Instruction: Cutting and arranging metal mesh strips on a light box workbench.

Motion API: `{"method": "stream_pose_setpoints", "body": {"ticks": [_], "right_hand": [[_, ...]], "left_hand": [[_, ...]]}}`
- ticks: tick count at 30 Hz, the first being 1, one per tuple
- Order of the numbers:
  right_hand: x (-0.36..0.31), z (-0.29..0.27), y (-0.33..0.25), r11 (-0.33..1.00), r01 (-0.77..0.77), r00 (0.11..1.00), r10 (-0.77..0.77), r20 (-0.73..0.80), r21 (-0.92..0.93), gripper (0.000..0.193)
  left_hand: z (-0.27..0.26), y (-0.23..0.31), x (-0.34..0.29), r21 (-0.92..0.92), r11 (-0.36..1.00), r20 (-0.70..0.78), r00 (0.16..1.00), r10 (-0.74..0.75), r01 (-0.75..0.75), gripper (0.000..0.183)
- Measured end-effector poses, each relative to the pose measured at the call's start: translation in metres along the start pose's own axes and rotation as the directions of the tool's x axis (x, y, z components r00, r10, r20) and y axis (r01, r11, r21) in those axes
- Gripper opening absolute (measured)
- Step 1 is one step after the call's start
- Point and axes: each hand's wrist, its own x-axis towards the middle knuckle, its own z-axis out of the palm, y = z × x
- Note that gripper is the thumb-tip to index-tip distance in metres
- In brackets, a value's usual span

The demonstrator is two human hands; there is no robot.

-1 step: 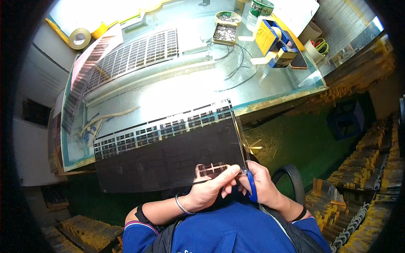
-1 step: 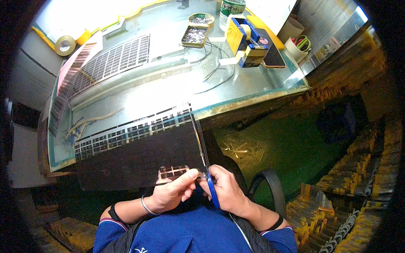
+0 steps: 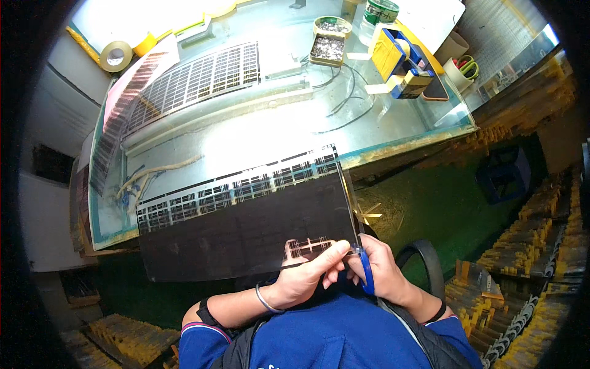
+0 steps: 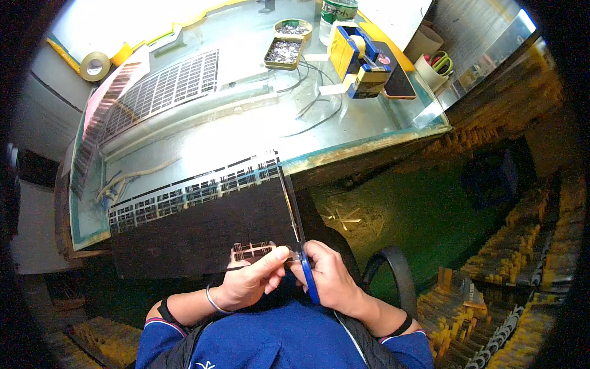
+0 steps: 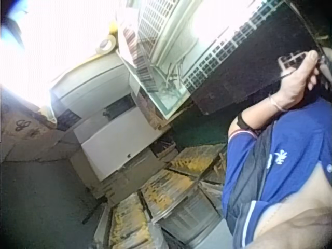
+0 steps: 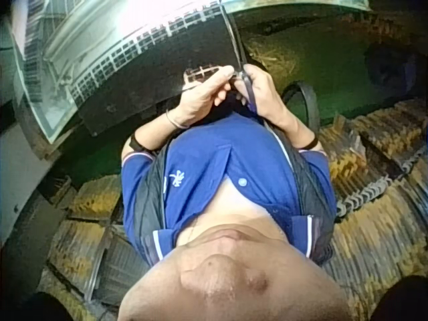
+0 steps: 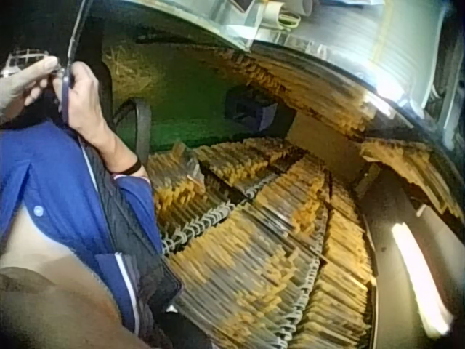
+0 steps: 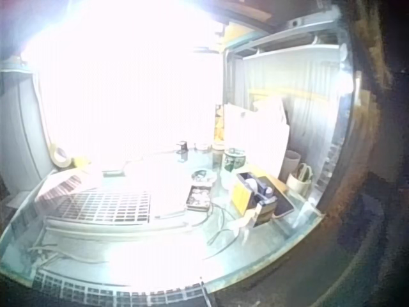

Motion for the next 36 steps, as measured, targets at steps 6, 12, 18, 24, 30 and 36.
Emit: {"method": "stream_pose_setpoints", "body": {"ticks": [6, 12, 18, 24, 30, 36], "right_hand": [[0.001, 0.001, 0.006, 0.999, 0.030, 0.999, -0.031, -0.037, -0.041, 0.021], [0.001, 0.003, 0.002, 0.995, 0.064, 0.997, -0.068, -0.048, -0.075, 0.018], [-0.002, 0.002, -0.007, 1.000, -0.028, 1.000, 0.028, -0.013, 0.000, 0.019], [-0.007, -0.017, 0.002, 0.944, 0.075, 0.995, -0.049, -0.088, 0.321, 0.023], [0.039, -0.042, -0.057, 0.854, 0.499, 0.818, -0.406, -0.407, 0.150, 0.020], [0.032, -0.031, -0.049, 0.881, 0.429, 0.866, -0.339, -0.366, 0.200, 0.017]], "left_hand": [[0.000, -0.005, 0.001, 0.001, 1.000, 0.019, 1.000, 0.005, -0.005, 0.018], [0.000, -0.007, 0.001, -0.020, 1.000, 0.026, 1.000, 0.008, -0.007, 0.018], [0.001, 0.003, 0.001, -0.037, 0.998, 0.006, 0.999, 0.050, -0.050, 0.017], [-0.003, 0.008, 0.000, 0.080, 0.993, 0.037, 0.996, 0.084, -0.087, 0.018], [-0.003, -0.010, -0.001, 0.515, 0.857, 0.137, 0.983, -0.120, 0.033, 0.026], [-0.064, 0.019, -0.029, 0.502, 0.515, 0.017, 0.603, 0.798, -0.695, 0.012]]}}
